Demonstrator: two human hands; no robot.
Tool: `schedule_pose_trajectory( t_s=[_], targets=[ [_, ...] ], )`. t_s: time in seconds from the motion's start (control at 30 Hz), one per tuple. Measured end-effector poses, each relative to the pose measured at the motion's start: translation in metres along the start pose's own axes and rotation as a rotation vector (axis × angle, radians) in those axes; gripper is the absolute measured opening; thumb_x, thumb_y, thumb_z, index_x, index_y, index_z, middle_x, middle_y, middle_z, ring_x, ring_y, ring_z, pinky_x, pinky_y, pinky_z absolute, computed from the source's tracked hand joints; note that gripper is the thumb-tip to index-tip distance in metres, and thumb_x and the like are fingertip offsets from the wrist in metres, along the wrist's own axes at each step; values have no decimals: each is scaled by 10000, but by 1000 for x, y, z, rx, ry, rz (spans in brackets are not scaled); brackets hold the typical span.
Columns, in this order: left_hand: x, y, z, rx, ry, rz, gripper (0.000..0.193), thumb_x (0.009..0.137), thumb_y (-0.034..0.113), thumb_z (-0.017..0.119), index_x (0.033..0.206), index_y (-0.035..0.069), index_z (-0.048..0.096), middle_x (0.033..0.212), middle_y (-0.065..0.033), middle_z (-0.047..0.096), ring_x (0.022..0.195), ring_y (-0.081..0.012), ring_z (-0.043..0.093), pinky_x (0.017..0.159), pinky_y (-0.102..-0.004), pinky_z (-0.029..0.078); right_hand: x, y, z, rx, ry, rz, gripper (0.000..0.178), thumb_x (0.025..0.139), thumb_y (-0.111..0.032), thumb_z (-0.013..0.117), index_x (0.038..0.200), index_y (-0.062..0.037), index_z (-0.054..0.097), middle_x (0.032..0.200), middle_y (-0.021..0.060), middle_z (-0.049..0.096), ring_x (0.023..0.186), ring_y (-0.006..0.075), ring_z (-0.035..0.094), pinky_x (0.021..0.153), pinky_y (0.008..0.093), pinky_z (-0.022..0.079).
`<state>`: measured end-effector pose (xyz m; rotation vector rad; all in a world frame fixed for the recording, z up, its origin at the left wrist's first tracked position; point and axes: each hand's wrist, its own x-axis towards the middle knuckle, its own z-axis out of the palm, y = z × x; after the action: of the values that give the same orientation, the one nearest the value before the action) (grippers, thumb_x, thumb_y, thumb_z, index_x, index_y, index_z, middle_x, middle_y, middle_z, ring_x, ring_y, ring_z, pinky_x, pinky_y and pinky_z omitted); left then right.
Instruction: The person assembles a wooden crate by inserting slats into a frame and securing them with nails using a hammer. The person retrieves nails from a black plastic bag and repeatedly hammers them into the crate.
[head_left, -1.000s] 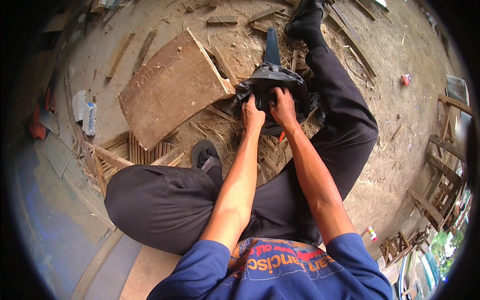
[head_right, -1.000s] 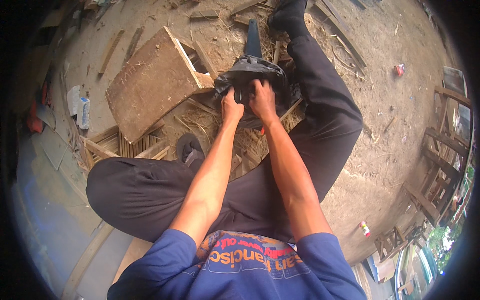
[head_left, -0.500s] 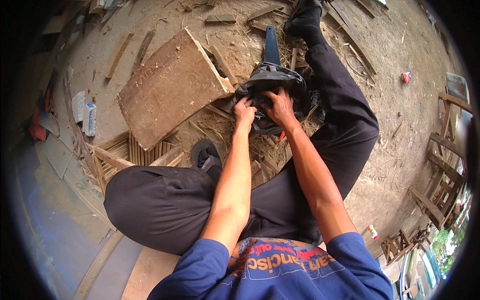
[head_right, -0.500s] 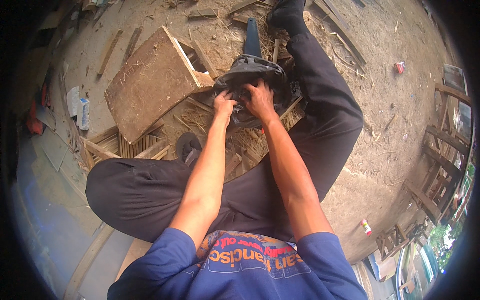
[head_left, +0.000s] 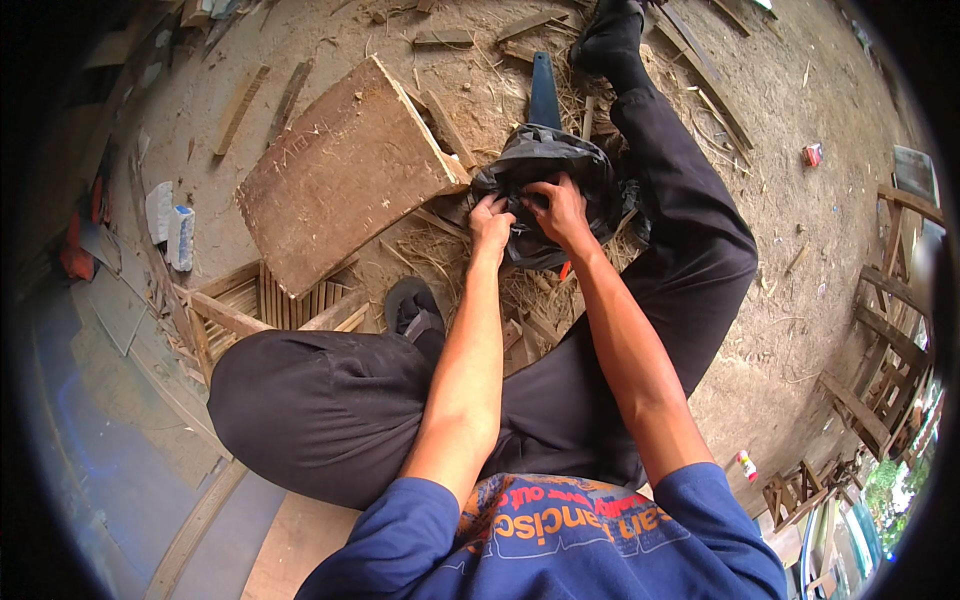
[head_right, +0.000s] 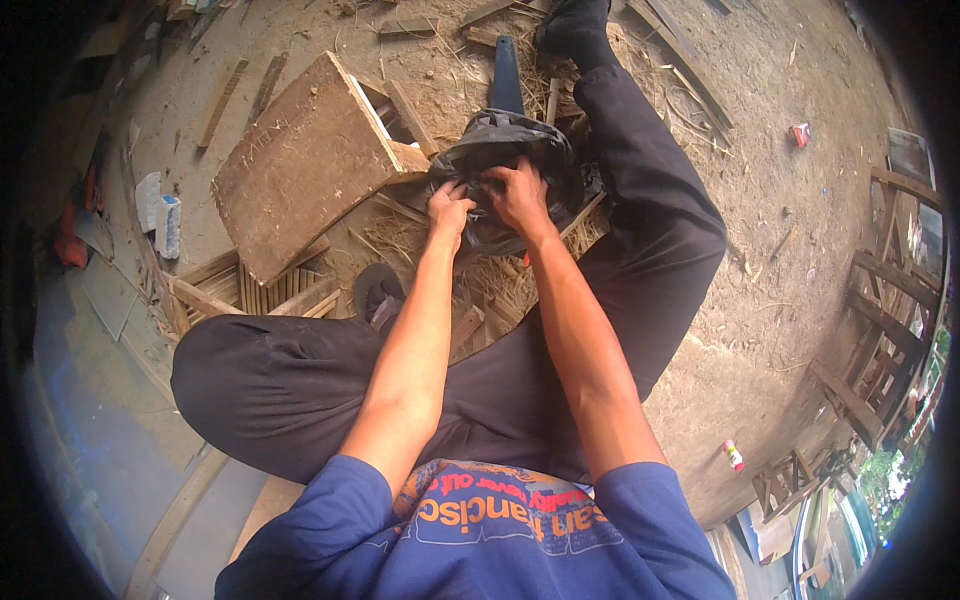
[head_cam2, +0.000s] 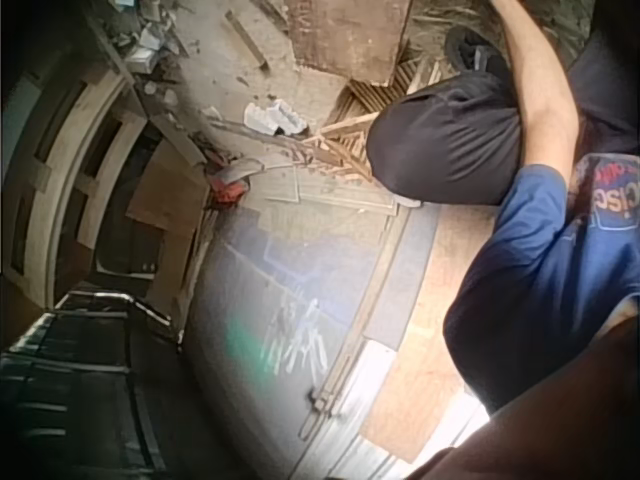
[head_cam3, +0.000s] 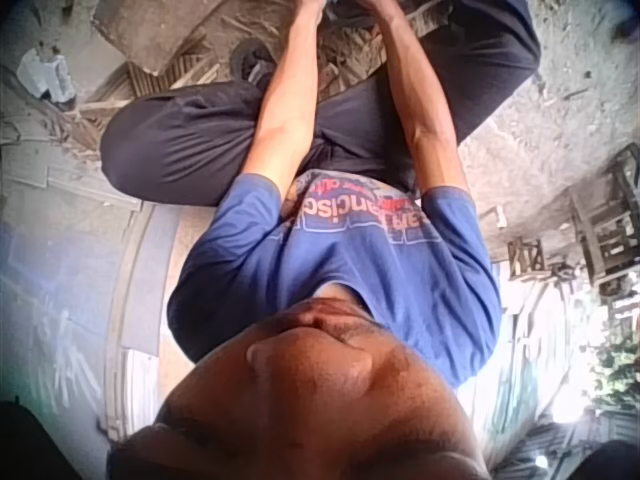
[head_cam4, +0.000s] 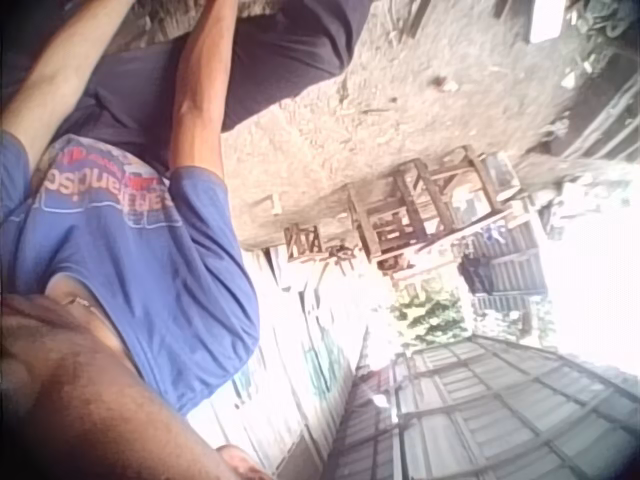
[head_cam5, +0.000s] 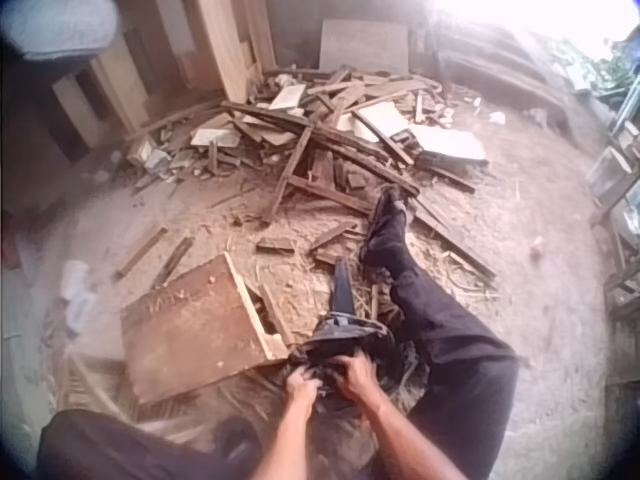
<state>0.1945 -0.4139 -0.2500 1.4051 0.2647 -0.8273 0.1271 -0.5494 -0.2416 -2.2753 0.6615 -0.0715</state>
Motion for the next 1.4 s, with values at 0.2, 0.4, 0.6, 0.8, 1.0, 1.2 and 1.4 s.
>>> schedule_pose_trajectory(
  t_s=[0.2, 0.4, 0.6, 0.8, 1.0, 1.2, 1.4],
  targets=[
    [3, -8, -1, 141, 111, 33, 525, 787, -72, 627, 1308, -84, 560, 1225, -182, 691, 1088, -221, 664, 954, -309, 499, 16, 13, -7, 404, -22, 210, 301, 877, -218, 752, 1087, -3, 759, 905, 204, 755, 811, 260, 738, 735, 362, 544],
    [-2, -5, 3, 353, 377, 205, 286, 909, 155, 719, 1098, -37, 622, 977, -106, 702, 861, -156, 658, 779, -311, 531, 19, 6, -21, 676, -92, 294, 276, 958, -212, 703, 1084, 27, 757, 969, 104, 772, 852, 134, 675, 763, 309, 527],
    [-21, 17, 12, 457, 327, 492, 161, 938, 152, 678, 1017, 13, 696, 889, -52, 722, 770, -135, 667, 725, -296, 533, 11, -5, -31, 688, -103, 319, 272, 976, -240, 707, 1080, 5, 763, 939, 9, 736, 840, 62, 603, 738, 243, 478],
    [-43, 32, 27, 313, 56, 535, 232, 973, 220, 681, 1025, -4, 709, 797, -27, 723, 738, -89, 646, 665, -297, 507, 7, -26, -45, 861, -160, 271, 243, 953, -258, 737, 1043, -34, 770, 925, -15, 714, 799, 57, 582, 725, 239, 463],
    [-62, 45, 7, 363, 21, 497, 210, 965, 180, 689, 968, -20, 749, 750, 5, 690, 670, -51, 570, 608, -260, 464, -7, -58, -58, 886, -301, 241, 304, 956, -318, 733, 1066, -36, 762, 911, -20, 701, 834, 52, 576, 729, 240, 457],
    [-63, 67, -24, 270, 94, 499, 196, 963, 161, 700, 1051, -5, 756, 811, -33, 730, 628, -62, 601, 591, -226, 507, -7, -59, -46, 811, -219, 240, 428, 915, -431, 751, 1005, -12, 761, 851, 49, 718, 768, 131, 640, 705, 307, 508],
    [-76, 91, -43, 106, 133, 451, 154, 1005, 87, 589, 1135, 38, 654, 767, -6, 651, 630, -75, 611, 582, -232, 526, -21, -73, -50, 316, -863, 14, 474, 927, -436, 739, 841, 30, 723, 723, 65, 693, 619, 136, 623, 566, 327, 504]
  ],
)
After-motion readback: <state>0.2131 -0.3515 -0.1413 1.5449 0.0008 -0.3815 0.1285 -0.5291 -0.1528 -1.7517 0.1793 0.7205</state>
